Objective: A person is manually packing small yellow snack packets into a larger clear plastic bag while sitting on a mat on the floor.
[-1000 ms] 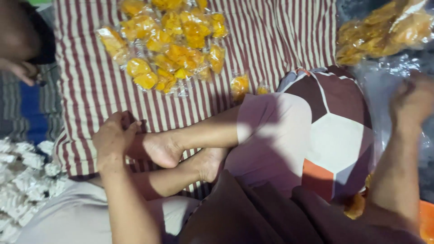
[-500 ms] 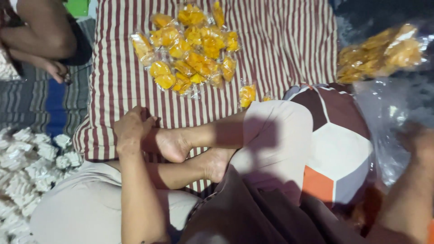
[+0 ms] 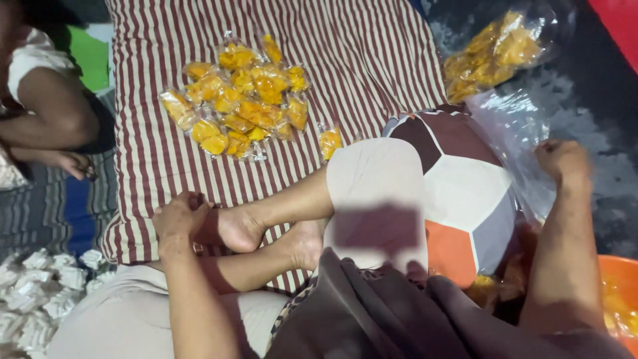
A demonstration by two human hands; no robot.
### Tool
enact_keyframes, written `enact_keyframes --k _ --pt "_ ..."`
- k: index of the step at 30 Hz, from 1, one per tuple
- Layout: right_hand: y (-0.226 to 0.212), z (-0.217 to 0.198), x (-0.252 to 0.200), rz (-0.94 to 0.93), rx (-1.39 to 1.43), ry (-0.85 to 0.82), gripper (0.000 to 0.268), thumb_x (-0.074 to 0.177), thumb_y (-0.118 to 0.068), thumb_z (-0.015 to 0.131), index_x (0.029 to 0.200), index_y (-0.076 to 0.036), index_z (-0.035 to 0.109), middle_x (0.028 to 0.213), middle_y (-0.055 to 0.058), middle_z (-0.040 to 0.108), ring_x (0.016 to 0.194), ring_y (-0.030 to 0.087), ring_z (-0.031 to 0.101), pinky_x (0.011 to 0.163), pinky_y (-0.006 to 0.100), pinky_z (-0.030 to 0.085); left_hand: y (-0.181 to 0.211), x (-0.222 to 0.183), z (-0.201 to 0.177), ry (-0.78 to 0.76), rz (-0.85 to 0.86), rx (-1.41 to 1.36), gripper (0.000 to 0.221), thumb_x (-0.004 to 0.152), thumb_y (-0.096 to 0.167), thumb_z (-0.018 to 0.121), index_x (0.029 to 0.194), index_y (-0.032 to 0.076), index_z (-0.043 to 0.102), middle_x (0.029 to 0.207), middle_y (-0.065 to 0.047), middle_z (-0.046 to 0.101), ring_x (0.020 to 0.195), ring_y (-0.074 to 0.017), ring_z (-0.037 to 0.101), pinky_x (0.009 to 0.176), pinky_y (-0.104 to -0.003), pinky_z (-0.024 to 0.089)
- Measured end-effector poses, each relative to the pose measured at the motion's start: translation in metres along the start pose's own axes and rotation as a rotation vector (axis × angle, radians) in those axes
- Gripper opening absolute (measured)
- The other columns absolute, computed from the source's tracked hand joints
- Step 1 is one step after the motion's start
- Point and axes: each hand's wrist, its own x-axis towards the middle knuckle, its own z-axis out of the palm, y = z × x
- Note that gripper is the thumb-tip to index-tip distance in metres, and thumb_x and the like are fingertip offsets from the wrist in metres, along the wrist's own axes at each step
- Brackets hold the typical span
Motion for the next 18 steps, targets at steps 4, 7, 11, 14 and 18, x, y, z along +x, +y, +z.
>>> enact_keyframes --k 4,7,11,14,18 --pt "0.021 0.000 0.014 0.010 -0.266 0.311 0.031 0.096 -0.031 0.070 0.114 -0.013 0.087 0.097 0.015 0.084 0.082 0.043 0.078 0.065 0.053 0.059 0.004 -0.017 -0.011 -0.025 0.007 -0.069 0.047 0.098 0.044 0.072 0.137 0.018 0.073 0.126 -0.004 0.080 0.117 -0.0249 0.071 0.110 -0.041 0.041" --pt "-0.005 -0.031 -0.020 0.077 -0.210 0.612 0.020 0.096 -0.029 0.077 0.105 -0.014 0.087 0.087 0.016 0.083 0.072 0.043 0.077 0.063 0.053 0.058 0.011 -0.028 -0.015 -0.024 0.053 -0.284 0.054 0.095 0.032 0.076 0.141 0.004 0.067 0.126 -0.016 0.077 0.116 -0.0345 0.072 0.100 -0.046 0.053" --pt "-0.096 -0.082 -0.092 -0.309 -0.093 1.153 0.008 0.094 -0.015 0.084 0.101 -0.012 0.081 0.095 0.005 0.074 0.080 0.026 0.068 0.071 0.037 0.055 0.048 -0.062 -0.044 0.051 0.116 -0.216 0.059 0.095 0.041 0.076 0.142 0.007 0.069 0.132 -0.017 0.074 0.125 -0.0372 0.066 0.123 -0.059 0.020" --pt "-0.205 -0.120 -0.152 -0.509 0.310 1.150 0.009 0.094 0.000 0.077 0.102 -0.001 0.074 0.106 0.014 0.066 0.096 0.031 0.060 0.087 0.041 0.049 0.087 -0.102 -0.075 0.028 0.192 -0.345 0.061 0.094 0.038 0.076 0.144 0.006 0.066 0.138 -0.019 0.070 0.129 -0.0364 0.064 0.117 -0.057 0.029" --pt "-0.322 -0.104 -0.211 -0.735 0.850 0.895 0.013 0.085 0.003 0.073 0.092 -0.007 0.070 0.105 0.008 0.067 0.107 0.029 0.061 0.105 0.044 0.038 0.144 -0.159 -0.115 -0.092 0.348 -0.528 0.080 0.085 0.046 0.073 0.154 0.010 0.054 0.152 -0.020 0.059 0.142 -0.0355 0.056 0.110 -0.057 0.047"
